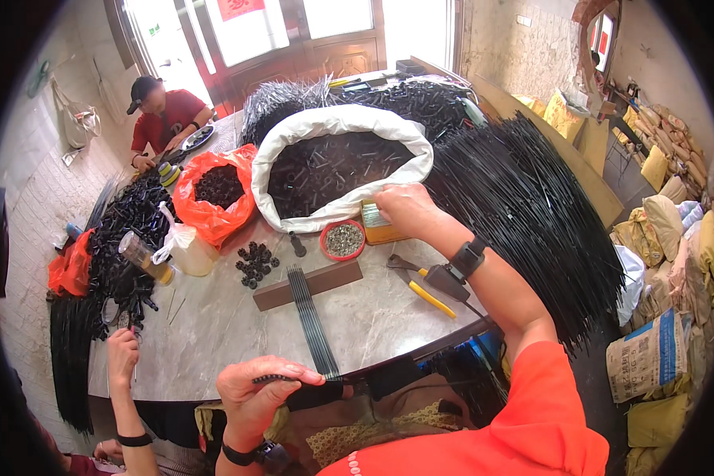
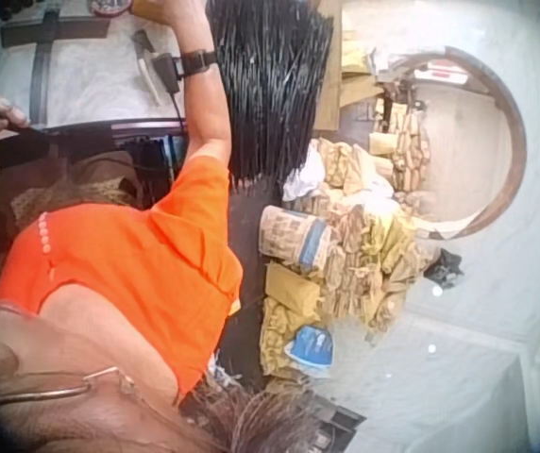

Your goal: The recorder is assembling umbrella ribs by inserting them into central hubs and securing them using specialized fixtures.

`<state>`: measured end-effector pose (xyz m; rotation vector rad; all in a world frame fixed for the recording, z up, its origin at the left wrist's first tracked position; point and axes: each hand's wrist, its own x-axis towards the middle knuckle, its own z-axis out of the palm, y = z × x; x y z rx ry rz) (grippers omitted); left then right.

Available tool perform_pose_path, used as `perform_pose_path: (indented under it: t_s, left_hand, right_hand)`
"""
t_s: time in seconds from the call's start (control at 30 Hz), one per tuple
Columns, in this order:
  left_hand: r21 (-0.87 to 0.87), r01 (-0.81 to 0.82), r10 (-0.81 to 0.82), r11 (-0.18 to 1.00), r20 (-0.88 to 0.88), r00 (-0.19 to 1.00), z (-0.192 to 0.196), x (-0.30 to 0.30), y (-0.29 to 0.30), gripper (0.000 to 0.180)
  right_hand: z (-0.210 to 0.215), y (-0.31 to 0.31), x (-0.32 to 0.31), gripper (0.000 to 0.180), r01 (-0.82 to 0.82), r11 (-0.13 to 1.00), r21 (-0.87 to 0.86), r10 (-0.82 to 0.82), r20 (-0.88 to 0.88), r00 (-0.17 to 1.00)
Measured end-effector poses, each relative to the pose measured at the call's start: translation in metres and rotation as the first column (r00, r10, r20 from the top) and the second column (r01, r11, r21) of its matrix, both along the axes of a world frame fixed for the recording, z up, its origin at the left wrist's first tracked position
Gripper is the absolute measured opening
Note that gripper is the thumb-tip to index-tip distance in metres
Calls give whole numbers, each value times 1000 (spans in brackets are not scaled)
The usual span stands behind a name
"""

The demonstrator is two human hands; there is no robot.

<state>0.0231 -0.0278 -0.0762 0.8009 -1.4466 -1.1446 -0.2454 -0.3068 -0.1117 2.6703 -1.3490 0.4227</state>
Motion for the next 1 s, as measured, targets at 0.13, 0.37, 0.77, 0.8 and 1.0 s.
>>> perform_pose_path:
  t_s: [0.13,0.37,0.77,0.8,1.0]
  left_hand:
    - [25,-12,12,1000,18,1000,2,-1,1,16]
    - [36,-10,10,999,-4,1000,2,-2,1,17]
    - [57,-96,95,994,13,995,2,-5,0,17]
    - [19,-97,94,995,114,989,5,-1,1,17]
    - [-198,-65,53,978,-68,996,-19,-9,-13,15]
  right_hand:
    - [-8,-10,2,12,1,1000,-21,-3,-106,994]
    - [-26,-26,1,12,32,995,-95,-51,-203,978]
    - [-39,-34,6,7,5,980,-197,-39,-168,985]
    - [-36,-28,8,5,-33,971,-236,-7,-166,986]
    - [-59,-30,-30,11,-68,993,-101,79,101,992]
